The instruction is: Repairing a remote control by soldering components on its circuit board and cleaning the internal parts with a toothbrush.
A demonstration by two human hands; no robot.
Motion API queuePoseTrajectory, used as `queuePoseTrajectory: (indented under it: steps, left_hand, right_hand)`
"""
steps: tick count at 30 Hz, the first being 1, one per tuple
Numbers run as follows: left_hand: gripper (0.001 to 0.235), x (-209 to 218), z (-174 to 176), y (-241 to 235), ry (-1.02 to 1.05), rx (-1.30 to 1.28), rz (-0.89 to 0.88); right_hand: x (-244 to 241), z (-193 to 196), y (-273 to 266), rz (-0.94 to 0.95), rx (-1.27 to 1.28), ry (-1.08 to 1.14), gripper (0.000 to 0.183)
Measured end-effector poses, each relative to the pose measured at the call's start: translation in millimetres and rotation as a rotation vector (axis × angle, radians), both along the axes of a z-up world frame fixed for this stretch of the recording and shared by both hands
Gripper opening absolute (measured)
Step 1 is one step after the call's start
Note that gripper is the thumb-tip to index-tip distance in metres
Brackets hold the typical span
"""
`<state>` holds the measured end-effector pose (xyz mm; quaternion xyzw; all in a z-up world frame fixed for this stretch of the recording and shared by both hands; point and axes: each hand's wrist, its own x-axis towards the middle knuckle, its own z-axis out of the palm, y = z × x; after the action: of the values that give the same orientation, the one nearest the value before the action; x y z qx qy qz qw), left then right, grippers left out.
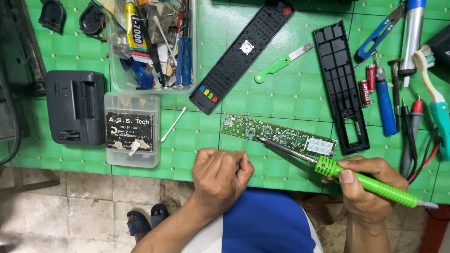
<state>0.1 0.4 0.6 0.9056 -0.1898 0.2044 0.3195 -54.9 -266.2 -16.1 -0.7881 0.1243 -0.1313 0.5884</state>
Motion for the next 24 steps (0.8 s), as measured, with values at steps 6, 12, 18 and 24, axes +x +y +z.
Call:
queuePoseTrajectory:
  steps: [6,12,18,24]
  left_hand:
    - [0.014,-0.1,-0.8,-0.2,-0.012,0.004,0.003]
    - [0.014,-0.2,-0.7,-0.3,-0.011,0.011,0.004]
    - [0.013,0.2,-0.2,-0.3,-0.012,0.007,0.003]
    - [0.014,-0.4,-1.0,-0.7,-0.013,0.022,0.011]
  right_hand:
    - [5.7,5.2,6.0,0.018,-0.006,-0.009,0.022]
    - [-0.1,-2.2,-0.9,0.0,0.009,-0.004,0.021]
    - [3.9,7.0,5.3,0.017,-0.006,0.011,0.019]
    - [5.4,4.1,5.8,-0.001,-0.033,-0.016,0.023]
